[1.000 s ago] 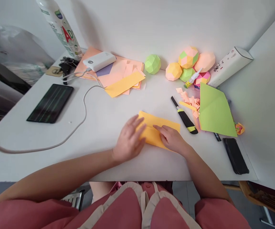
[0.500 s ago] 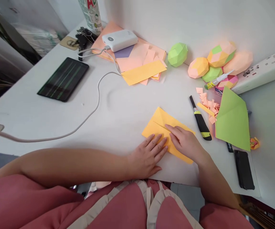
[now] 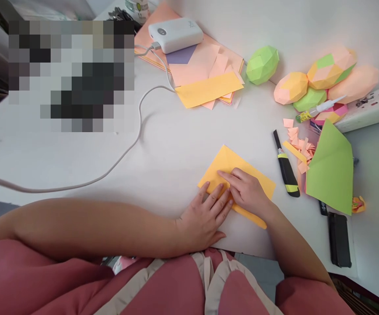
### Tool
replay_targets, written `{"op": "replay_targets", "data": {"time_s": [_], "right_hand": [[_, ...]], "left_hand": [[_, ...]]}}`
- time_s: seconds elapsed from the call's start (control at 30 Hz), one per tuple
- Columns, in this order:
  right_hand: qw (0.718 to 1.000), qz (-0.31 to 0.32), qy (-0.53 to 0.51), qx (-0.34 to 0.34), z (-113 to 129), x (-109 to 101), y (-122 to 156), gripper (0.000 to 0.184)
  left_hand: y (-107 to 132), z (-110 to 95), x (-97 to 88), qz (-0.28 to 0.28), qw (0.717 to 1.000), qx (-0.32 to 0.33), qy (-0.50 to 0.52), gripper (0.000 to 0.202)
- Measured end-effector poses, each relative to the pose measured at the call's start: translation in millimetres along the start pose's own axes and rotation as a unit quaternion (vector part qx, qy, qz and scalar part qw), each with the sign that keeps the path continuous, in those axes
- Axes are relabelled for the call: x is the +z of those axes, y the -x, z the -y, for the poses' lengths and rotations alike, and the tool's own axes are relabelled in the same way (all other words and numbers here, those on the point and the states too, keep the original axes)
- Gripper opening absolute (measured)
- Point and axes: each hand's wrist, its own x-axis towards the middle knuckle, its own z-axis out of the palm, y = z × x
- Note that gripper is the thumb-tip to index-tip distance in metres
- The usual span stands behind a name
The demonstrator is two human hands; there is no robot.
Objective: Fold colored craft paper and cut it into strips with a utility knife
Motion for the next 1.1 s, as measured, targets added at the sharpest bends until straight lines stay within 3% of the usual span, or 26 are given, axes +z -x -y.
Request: {"op": "replay_targets", "data": {"time_s": [0.47,1.1], "right_hand": [[0.998,-0.004,0.067,-0.001,1.2,4.1,-2.1,0.046],[0.998,-0.017,0.066,-0.009,-0.2,3.5,-5.4,0.048]], "left_hand": [[3.1,-4.2,1.5,0.004,1.0,-0.02,-0.015,0.081],[1.1,-4.3,-3.8,0.045,0.998,-0.026,-0.018,0.08]]}}
